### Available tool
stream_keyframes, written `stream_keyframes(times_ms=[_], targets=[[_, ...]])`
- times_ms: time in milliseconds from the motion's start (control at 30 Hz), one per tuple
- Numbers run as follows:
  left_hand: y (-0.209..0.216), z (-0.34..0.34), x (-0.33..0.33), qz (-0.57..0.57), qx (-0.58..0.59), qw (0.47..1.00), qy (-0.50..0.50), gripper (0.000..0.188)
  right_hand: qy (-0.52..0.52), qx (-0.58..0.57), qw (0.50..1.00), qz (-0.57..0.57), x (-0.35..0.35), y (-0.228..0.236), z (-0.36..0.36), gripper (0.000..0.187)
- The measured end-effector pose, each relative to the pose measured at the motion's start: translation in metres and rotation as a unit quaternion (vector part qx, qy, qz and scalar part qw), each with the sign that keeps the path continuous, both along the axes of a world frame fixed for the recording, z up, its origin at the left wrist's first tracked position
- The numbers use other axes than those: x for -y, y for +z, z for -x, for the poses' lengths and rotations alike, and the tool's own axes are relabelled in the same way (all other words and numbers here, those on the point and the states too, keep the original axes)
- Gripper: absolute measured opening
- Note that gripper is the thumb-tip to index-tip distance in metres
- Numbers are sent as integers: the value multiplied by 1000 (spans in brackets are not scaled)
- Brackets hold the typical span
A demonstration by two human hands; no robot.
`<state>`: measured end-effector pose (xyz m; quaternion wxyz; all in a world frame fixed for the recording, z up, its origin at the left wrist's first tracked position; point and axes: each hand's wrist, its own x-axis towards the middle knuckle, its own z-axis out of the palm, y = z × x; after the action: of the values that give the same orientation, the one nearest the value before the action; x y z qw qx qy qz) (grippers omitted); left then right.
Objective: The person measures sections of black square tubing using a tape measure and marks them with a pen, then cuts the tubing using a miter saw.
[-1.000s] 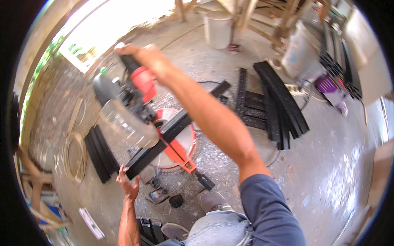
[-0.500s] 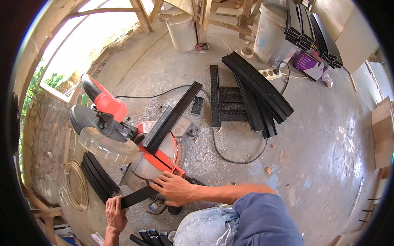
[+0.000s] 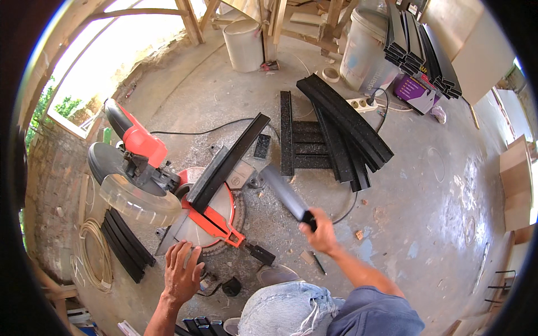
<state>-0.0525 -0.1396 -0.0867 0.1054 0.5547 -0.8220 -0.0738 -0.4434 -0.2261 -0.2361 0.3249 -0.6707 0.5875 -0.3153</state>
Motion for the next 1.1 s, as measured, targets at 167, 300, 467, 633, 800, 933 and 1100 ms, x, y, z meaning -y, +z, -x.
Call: stream_keyframes(times_ms=[167,300,467,633,800,933,1100], targets=[[-38,-43,-11,-42,-18,993,112,50,-137,-51,987,67,93,-13,11,42],[-54,-58,-6,-45,-22,974,220,55,-169,-74,980,80,140,-31,-2,57],[-69,-67,0,-3,7,964,265,60,-158,-156,958,182,110,-37,-13,56],[-81,-70,13,-13,-2,958,287,66,-99,-93,974,183,45,-25,-32,48],[-96,-70,24,-24,22,929,369,77,16,-24,992,124,21,-17,-54,38],[-91,-70,30,-53,-21,909,412,79,9,50,996,73,34,-17,-72,32],[-101,-88,25,-53,-37,903,425,82,-91,227,969,-20,97,-17,-106,25]])
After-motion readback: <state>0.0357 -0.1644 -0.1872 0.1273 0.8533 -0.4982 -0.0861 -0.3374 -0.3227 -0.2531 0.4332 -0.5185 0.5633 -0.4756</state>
